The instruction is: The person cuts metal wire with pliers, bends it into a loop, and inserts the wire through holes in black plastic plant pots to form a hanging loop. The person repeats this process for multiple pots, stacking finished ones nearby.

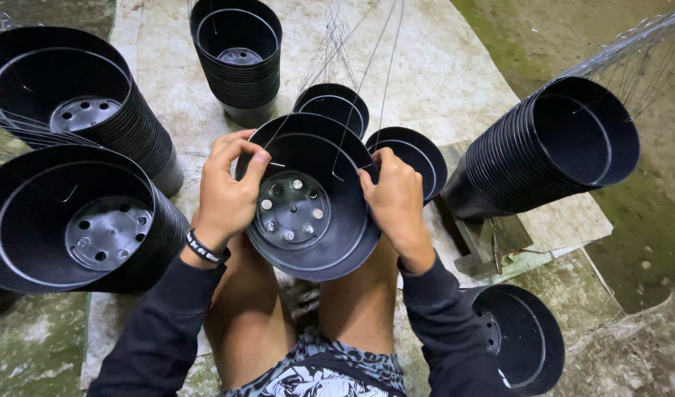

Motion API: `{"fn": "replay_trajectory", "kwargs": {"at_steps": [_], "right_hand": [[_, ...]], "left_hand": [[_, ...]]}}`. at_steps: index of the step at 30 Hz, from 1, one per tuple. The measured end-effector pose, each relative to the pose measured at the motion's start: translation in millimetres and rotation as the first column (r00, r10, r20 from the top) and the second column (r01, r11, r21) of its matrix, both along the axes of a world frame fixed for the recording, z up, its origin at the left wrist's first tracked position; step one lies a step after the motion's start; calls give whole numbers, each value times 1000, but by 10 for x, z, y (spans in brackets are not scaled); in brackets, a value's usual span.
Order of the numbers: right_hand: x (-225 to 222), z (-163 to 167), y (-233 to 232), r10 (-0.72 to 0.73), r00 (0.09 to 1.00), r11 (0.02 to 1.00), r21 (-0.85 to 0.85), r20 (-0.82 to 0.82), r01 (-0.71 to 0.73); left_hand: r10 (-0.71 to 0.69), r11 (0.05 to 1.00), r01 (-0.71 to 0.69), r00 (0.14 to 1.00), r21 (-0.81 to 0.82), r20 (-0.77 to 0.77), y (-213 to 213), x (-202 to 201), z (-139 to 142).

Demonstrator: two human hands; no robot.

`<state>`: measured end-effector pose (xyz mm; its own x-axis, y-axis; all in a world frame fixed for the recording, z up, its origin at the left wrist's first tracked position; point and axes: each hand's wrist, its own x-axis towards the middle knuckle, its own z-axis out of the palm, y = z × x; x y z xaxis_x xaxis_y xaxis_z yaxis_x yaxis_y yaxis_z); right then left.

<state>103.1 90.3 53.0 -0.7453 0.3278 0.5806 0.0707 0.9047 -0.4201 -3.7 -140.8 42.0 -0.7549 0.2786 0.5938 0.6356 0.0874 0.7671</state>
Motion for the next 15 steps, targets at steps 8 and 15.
{"fn": "replay_trajectory", "kwargs": {"at_steps": [8,15], "right_hand": [[-129,-185,-49,-120,993,991,60,13,119],[-135,-231,-12,-44,991,999,7,-128,46]], "left_hand": [[37,999,-37,999,12,-25,34,-19,-55],[39,999,-39,999,25,3,29,-80,-119]]}}
